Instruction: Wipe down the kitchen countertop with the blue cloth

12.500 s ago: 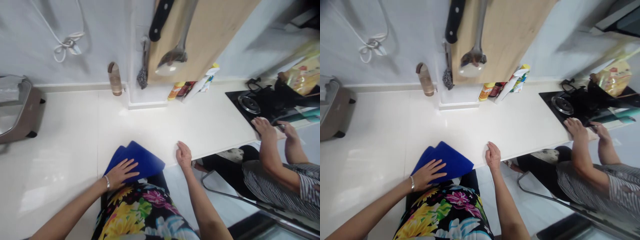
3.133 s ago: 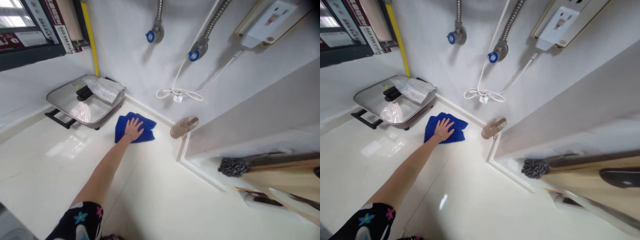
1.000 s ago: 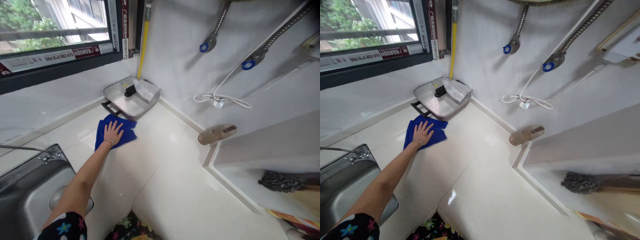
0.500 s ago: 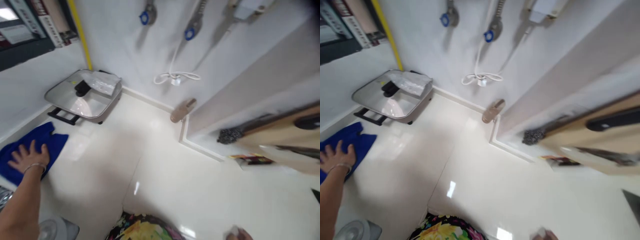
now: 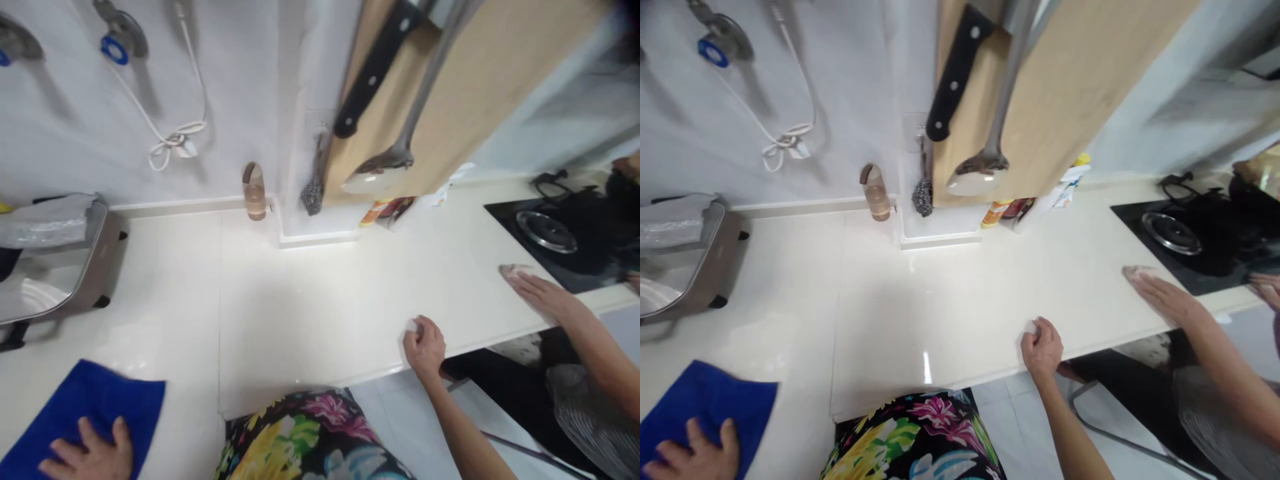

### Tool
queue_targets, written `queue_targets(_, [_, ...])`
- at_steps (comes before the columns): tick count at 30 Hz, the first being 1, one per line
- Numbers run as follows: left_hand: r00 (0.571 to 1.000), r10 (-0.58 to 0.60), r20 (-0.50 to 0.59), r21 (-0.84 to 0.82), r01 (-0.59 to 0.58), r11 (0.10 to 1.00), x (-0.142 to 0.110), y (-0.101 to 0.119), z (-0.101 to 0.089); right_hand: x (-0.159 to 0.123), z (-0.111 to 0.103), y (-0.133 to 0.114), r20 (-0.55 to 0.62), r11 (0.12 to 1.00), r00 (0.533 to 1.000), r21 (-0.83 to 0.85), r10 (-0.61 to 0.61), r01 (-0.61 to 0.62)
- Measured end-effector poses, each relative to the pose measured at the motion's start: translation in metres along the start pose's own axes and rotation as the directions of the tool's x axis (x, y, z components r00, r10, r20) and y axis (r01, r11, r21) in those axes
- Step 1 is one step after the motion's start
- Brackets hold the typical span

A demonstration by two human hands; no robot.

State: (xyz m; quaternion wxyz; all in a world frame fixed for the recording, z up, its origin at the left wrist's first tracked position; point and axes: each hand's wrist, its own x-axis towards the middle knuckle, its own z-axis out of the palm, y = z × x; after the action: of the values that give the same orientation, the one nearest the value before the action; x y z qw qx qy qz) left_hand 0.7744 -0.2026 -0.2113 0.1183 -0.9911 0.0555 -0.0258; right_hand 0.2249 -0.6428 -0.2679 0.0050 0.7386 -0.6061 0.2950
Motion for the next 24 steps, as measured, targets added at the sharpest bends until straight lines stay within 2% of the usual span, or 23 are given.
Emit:
queue_targets(1, [1.0, 0.013, -0.002, -0.126, -0.014, 0.992, -0.012, 0.014, -0.006, -0.001, 0.001, 0.001, -0.027, 1.0, 1.0, 0.015, -0.002, 0.003])
queue_targets(2, [0.996, 0.093, 0.004, -0.224, -0.089, 0.97, -0.022, 0.028, -0.012, -0.002, 0.003, 0.002, -0.052, 1.0, 0.999, 0.027, -0.003, 0.005])
queue_targets(4, [0.976, 0.217, -0.029, -0.305, -0.215, 0.928, -0.039, 0.056, -0.023, -0.003, 0.006, 0.004, -0.082, 0.999, 0.997, 0.043, -0.006, 0.009])
queue_targets(6, [0.931, 0.361, -0.063, -0.313, -0.362, 0.878, -0.05, 0.084, -0.033, -0.003, 0.008, 0.004, -0.096, 0.999, 0.995, 0.05, -0.005, 0.01])
queue_targets(9, [0.837, 0.532, -0.126, -0.264, -0.545, 0.795, -0.058, 0.126, -0.042, -0.001, 0.009, 0.003, -0.101, 0.999, 0.995, 0.046, -0.006, 0.011])
queue_targets(14, [0.712, 0.684, -0.163, -0.201, -0.702, 0.683, -0.061, 0.205, -0.051, 0.001, 0.008, -0.003, -0.109, 0.999, 0.994, 0.032, 0.008, -0.005])
queue_targets(16, [0.638, 0.746, -0.189, -0.19, -0.769, 0.61, -0.065, 0.237, -0.056, 0.001, 0.009, -0.005, -0.118, 0.999, 0.993, 0.036, 0.025, -0.021])
queue_targets(19, [0.5, 0.832, -0.242, -0.163, -0.866, 0.473, -0.077, 0.284, -0.063, 0.001, 0.011, -0.007, -0.13, 0.998, 0.99, 0.045, 0.047, -0.041])
queue_targets(24, [0.273, 0.927, -0.257, -0.14, -0.96, 0.244, -0.11, 0.352, -0.08, 0.001, 0.013, -0.006, -0.134, 0.995, 0.989, 0.077, 0.067, -0.057])
